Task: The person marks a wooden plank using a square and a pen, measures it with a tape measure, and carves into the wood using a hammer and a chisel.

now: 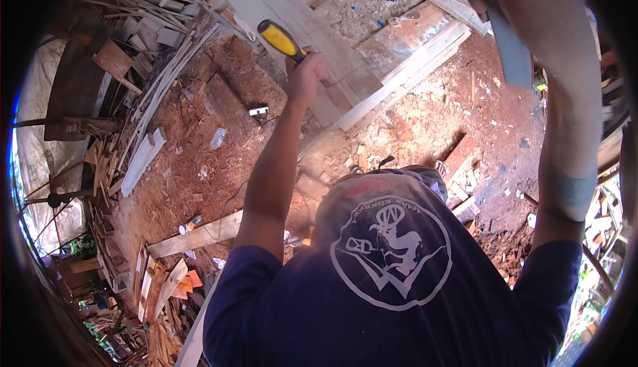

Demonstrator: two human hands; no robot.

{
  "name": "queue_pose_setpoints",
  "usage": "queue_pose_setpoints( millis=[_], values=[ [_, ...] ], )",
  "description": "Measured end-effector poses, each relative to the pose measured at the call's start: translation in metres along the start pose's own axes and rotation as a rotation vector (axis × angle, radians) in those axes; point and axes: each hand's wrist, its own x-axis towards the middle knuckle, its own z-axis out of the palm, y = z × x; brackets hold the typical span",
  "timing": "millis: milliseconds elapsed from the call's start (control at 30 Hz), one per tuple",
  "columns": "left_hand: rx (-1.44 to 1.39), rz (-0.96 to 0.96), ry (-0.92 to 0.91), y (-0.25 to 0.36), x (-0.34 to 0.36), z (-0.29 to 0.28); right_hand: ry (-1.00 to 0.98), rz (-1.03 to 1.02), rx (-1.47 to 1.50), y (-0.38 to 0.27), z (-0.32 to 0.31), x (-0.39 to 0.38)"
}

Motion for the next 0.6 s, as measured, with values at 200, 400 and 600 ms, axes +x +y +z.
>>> queue_pose_setpoints(
  millis=[200,400,600],
  values=[
    [0.459,0.061,0.237,0.002,-0.002,0.023,0.002,-0.112,-0.223,0.018,0.029,-0.003],
    [0.304,0.066,0.283,0.001,-0.003,0.03,0.081,-0.1,-0.066,0.059,0.052,0.003],
    [0.447,0.111,0.14,-0.007,-0.002,0.025,-0.426,-0.002,-0.435,0.105,0.064,-0.019]
  ],
)
